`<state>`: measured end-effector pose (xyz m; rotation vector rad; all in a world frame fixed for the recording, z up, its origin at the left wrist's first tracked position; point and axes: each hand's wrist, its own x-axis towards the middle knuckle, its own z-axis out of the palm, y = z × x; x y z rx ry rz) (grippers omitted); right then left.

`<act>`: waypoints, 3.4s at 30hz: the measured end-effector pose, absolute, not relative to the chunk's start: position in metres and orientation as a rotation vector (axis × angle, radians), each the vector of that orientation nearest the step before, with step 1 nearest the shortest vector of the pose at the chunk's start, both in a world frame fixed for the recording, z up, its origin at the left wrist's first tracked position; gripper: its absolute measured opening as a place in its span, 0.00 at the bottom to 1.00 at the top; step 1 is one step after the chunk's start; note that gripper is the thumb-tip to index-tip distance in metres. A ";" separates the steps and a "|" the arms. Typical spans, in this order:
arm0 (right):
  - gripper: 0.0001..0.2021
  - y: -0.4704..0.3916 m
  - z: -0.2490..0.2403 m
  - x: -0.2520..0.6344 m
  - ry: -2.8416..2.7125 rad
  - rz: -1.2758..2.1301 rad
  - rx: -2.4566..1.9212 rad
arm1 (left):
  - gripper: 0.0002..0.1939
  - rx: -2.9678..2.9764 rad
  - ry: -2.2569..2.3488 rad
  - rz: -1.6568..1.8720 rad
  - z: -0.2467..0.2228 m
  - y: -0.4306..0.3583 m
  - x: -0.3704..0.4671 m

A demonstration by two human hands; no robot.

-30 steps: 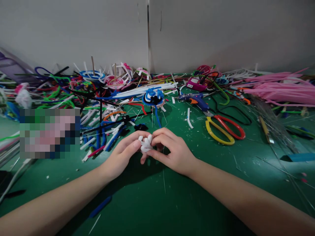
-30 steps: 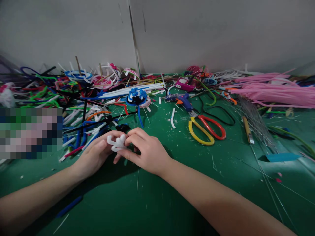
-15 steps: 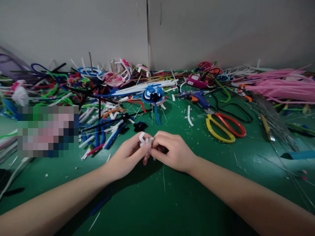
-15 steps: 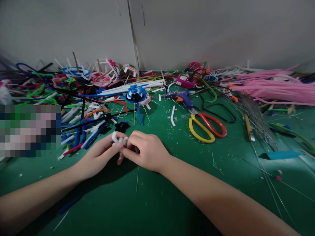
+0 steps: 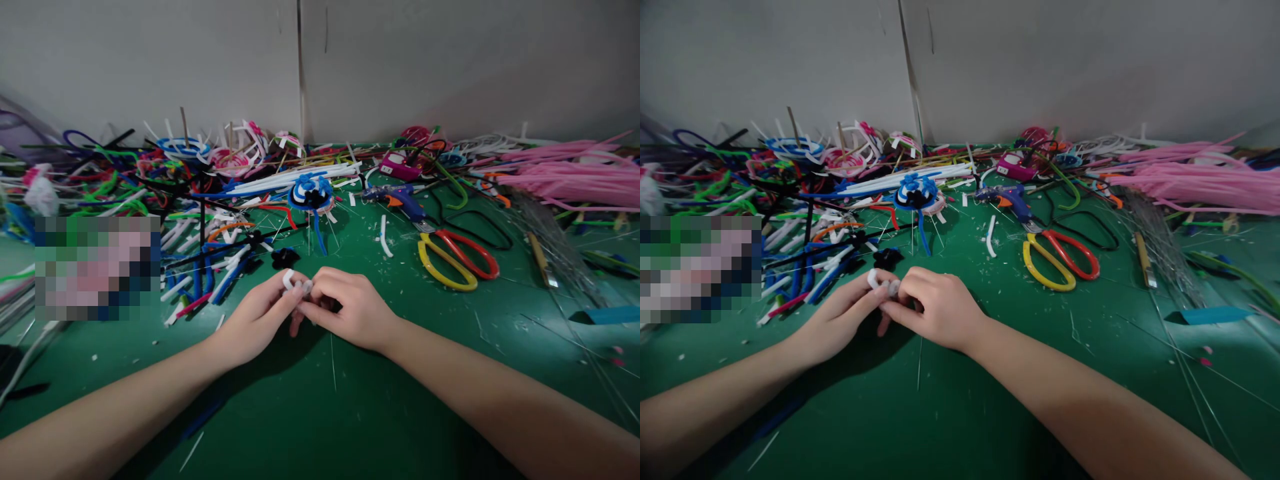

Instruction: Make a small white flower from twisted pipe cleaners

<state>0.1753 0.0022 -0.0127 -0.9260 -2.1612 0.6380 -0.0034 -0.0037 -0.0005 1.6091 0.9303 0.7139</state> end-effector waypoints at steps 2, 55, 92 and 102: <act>0.15 0.002 -0.012 0.175 -2.166 0.631 -0.930 | 0.12 1.615 0.949 0.707 0.000 -0.003 -0.003; 0.15 0.002 -0.013 0.175 -2.223 0.608 -0.917 | 0.13 1.722 0.989 0.655 0.000 -0.002 -0.005; 0.06 -0.002 -0.007 0.175 -1.901 0.590 -0.885 | 0.08 1.512 1.105 0.838 -0.003 -0.002 -0.007; 0.07 0.002 -0.010 0.176 -1.965 0.705 -0.941 | 0.07 1.503 1.027 0.853 -0.002 -0.003 -0.006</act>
